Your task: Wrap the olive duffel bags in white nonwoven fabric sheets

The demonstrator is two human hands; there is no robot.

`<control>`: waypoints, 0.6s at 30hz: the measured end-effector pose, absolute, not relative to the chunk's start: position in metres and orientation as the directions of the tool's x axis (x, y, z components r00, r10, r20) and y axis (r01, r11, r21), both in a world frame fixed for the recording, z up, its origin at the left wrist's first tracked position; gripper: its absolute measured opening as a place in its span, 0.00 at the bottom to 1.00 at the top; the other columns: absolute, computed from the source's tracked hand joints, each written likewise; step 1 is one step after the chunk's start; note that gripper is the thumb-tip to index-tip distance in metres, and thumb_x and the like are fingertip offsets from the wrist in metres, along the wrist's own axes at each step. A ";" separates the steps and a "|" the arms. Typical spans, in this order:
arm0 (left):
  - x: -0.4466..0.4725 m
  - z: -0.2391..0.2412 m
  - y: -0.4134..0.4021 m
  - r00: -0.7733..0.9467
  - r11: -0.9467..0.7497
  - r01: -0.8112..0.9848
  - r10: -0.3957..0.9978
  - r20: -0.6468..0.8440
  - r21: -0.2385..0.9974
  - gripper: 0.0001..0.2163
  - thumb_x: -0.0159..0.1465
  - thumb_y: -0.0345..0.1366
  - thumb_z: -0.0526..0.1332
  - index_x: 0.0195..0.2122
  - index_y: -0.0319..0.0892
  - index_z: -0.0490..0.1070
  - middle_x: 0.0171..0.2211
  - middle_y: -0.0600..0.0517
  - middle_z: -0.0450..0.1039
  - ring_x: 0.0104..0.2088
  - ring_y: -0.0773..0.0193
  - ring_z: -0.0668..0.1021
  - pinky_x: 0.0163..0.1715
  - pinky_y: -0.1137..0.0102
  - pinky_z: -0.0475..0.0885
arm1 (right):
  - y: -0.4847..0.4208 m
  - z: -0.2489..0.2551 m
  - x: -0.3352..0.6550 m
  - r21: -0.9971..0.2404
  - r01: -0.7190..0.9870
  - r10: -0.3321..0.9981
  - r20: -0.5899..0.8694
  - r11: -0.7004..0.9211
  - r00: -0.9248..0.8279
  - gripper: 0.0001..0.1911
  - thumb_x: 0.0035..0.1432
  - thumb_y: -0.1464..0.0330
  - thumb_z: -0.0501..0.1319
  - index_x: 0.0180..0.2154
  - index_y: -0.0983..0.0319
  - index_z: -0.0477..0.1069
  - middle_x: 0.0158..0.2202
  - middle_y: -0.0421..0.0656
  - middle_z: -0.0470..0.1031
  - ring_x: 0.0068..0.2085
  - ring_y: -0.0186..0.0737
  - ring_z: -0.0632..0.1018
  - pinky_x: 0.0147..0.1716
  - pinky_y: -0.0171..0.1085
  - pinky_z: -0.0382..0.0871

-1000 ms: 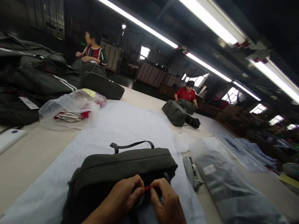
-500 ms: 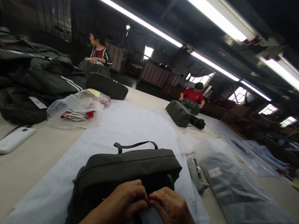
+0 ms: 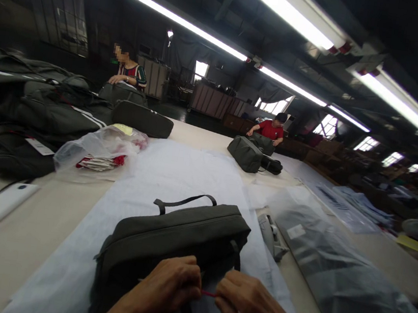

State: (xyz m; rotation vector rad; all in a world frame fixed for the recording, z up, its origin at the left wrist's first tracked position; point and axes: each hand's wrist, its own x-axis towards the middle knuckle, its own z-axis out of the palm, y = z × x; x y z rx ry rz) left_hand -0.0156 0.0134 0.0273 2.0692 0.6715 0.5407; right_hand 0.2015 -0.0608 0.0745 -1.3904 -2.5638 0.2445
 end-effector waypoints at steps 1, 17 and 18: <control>-0.016 0.029 0.014 0.762 -0.476 0.257 0.634 0.127 0.841 0.06 0.62 0.29 0.59 0.28 0.44 0.71 0.33 0.57 0.70 0.32 0.70 0.72 0.32 0.75 0.63 | -0.059 0.075 0.202 -0.327 0.806 0.867 0.116 0.494 -0.484 0.09 0.66 0.70 0.54 0.32 0.59 0.70 0.30 0.38 0.73 0.30 0.33 0.73 0.30 0.32 0.65; -0.068 -0.005 0.005 0.615 -0.724 0.459 0.677 0.404 0.516 0.28 0.55 0.23 0.60 0.55 0.53 0.64 0.58 0.52 0.68 0.60 0.54 0.67 0.64 0.53 0.56 | -0.031 0.074 0.225 -0.931 0.354 0.993 -0.056 -0.090 0.106 0.23 0.54 0.50 0.65 0.42 0.62 0.75 0.32 0.44 0.78 0.35 0.42 0.79 0.38 0.40 0.75; -0.070 -0.010 -0.001 0.550 -0.708 0.479 0.703 0.451 0.519 0.23 0.58 0.25 0.59 0.53 0.53 0.66 0.54 0.51 0.71 0.57 0.56 0.70 0.61 0.58 0.61 | -0.034 0.067 0.233 -0.903 0.419 0.991 -0.055 -0.100 0.118 0.22 0.55 0.50 0.64 0.41 0.61 0.76 0.32 0.44 0.78 0.35 0.42 0.79 0.38 0.39 0.74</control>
